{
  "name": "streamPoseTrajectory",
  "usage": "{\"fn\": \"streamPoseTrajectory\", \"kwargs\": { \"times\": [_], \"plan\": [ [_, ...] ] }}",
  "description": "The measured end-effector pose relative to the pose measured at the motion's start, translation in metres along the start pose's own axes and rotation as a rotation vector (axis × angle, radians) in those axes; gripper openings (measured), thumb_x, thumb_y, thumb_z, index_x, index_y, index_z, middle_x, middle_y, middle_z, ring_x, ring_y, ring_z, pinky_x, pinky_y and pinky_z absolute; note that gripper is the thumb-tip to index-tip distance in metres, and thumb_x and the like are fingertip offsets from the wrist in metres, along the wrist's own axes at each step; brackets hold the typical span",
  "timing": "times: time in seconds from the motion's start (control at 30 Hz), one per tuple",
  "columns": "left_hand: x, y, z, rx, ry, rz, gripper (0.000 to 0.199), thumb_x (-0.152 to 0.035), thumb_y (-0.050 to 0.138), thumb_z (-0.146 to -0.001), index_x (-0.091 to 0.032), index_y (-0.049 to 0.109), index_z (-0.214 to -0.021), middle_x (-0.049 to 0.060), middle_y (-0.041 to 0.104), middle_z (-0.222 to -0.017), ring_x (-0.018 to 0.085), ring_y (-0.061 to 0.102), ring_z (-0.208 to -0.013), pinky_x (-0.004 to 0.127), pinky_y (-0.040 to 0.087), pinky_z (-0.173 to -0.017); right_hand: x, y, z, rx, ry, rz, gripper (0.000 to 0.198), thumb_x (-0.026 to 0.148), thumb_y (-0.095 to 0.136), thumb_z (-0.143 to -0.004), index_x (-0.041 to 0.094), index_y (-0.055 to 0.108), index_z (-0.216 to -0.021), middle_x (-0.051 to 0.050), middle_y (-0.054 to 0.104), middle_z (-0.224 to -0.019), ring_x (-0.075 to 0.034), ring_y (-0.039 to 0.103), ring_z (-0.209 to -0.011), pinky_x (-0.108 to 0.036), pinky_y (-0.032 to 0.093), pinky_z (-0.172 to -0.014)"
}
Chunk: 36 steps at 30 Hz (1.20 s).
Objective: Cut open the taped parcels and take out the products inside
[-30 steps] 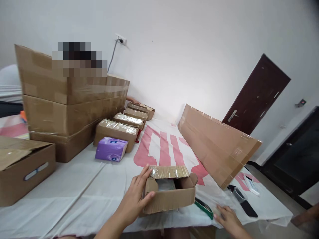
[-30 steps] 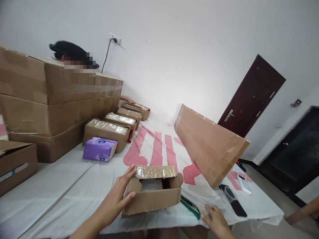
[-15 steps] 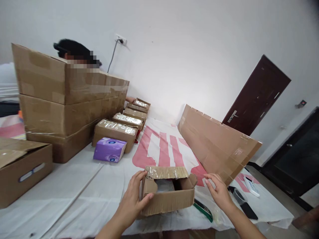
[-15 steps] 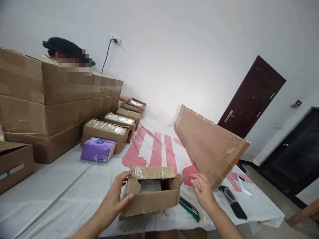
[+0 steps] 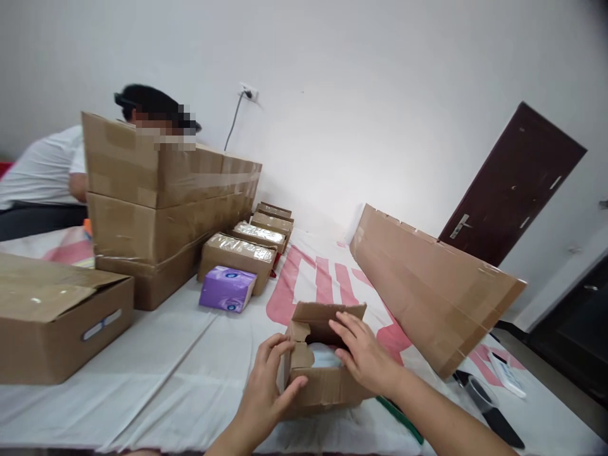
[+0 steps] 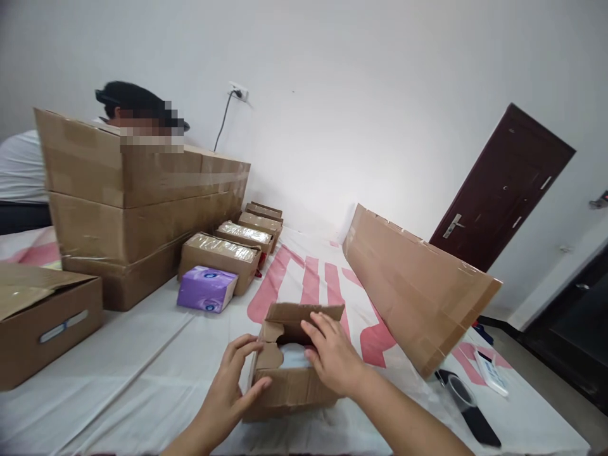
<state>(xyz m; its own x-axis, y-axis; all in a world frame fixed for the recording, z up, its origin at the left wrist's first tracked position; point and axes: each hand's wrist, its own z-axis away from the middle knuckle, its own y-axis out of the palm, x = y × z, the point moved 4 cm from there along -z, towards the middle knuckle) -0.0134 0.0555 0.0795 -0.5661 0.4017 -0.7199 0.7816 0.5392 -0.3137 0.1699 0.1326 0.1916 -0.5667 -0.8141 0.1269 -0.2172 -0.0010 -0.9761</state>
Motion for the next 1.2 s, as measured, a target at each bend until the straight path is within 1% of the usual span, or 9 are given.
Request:
{"fn": "streamPoseTrajectory", "kwargs": {
  "times": [0.07,0.13,0.3,0.43,0.6,0.8,0.93,1.07,1.2],
  "plan": [
    [0.006,0.004,-0.001,0.035,-0.056,0.081,0.054,-0.045,0.06,-0.083,-0.024,0.04,-0.128,0.015,0.035,-0.14,0.032,0.038,-0.133,0.055,0.036,-0.107,-0.007,0.001,-0.012,0.019,0.006,0.037,0.049,0.024,0.049,-0.09,0.02,0.043,-0.138,-0.011,0.04,-0.148,-0.027,0.031,-0.138,-0.051,0.028,-0.112],
    [0.012,0.008,-0.002,0.093,-0.137,0.194,0.081,-0.058,0.06,-0.078,-0.023,0.023,-0.141,0.018,0.025,-0.15,0.036,0.027,-0.14,0.059,0.027,-0.111,-0.013,0.01,-0.024,0.171,0.008,0.022,0.049,0.029,0.059,-0.084,0.019,0.051,-0.131,-0.012,0.054,-0.135,-0.027,0.046,-0.127,-0.045,0.038,-0.106],
    [0.015,0.014,-0.005,0.34,-0.202,0.504,0.129,-0.079,0.065,-0.055,-0.023,-0.004,-0.15,0.018,0.016,-0.157,0.036,0.021,-0.143,0.055,0.022,-0.115,-0.017,0.04,-0.043,0.451,-0.079,0.027,0.077,0.03,0.078,-0.058,0.02,0.053,-0.131,-0.014,0.063,-0.126,-0.033,0.061,-0.11,-0.043,0.05,-0.091],
    [0.021,0.013,-0.003,0.43,-0.17,0.448,0.15,-0.063,0.084,-0.04,-0.021,-0.009,-0.15,0.019,0.01,-0.158,0.036,0.013,-0.145,0.054,0.012,-0.117,-0.016,0.056,-0.046,0.456,-0.084,0.089,0.067,0.022,0.073,-0.06,0.011,0.057,-0.125,-0.021,0.064,-0.119,-0.039,0.062,-0.106,-0.049,0.049,-0.09],
    [0.022,0.016,0.0,0.37,-0.119,0.301,0.136,-0.032,0.086,-0.053,-0.026,-0.011,-0.15,0.015,0.012,-0.158,0.033,0.018,-0.145,0.051,0.016,-0.118,-0.018,0.062,-0.044,0.383,-0.109,0.099,0.052,0.024,0.071,-0.061,0.011,0.063,-0.111,-0.019,0.068,-0.111,-0.036,0.064,-0.1,-0.044,0.05,-0.084],
    [0.018,0.009,0.002,0.301,-0.038,0.22,0.112,-0.03,0.076,-0.068,-0.024,0.002,-0.151,0.014,0.018,-0.157,0.031,0.021,-0.144,0.05,0.02,-0.117,-0.009,0.03,-0.036,0.197,-0.181,0.081,0.059,0.042,0.075,-0.056,0.019,0.061,-0.108,-0.01,0.066,-0.105,-0.031,0.062,-0.095,-0.039,0.047,-0.082],
    [0.027,-0.004,0.003,0.29,-0.056,0.176,0.112,-0.035,0.075,-0.07,-0.026,-0.002,-0.151,0.013,0.015,-0.158,0.032,0.021,-0.144,0.051,0.022,-0.116,-0.007,-0.013,-0.027,-0.003,-0.197,-0.009,0.061,0.028,0.075,-0.049,0.019,0.058,-0.107,-0.007,0.062,-0.104,-0.026,0.058,-0.096,-0.037,0.045,-0.086],
    [0.042,-0.018,0.0,0.231,-0.088,0.135,0.12,-0.034,0.078,-0.065,-0.029,-0.007,-0.15,0.014,0.009,-0.159,0.034,0.018,-0.145,0.055,0.02,-0.116,-0.023,-0.055,-0.007,-0.323,-0.067,-0.135,0.057,0.023,0.07,-0.052,0.021,0.054,-0.106,-0.006,0.058,-0.108,-0.025,0.056,-0.099,-0.037,0.044,-0.088],
    [0.062,-0.032,-0.007,0.086,-0.09,0.104,0.114,-0.031,0.074,-0.067,-0.027,-0.004,-0.15,0.015,0.014,-0.158,0.036,0.023,-0.143,0.058,0.023,-0.113,-0.053,-0.057,0.026,-0.564,0.096,-0.218,0.053,0.024,0.066,-0.06,0.022,0.049,-0.109,-0.007,0.056,-0.111,-0.025,0.055,-0.103,-0.036,0.045,-0.088]
  ]
}}
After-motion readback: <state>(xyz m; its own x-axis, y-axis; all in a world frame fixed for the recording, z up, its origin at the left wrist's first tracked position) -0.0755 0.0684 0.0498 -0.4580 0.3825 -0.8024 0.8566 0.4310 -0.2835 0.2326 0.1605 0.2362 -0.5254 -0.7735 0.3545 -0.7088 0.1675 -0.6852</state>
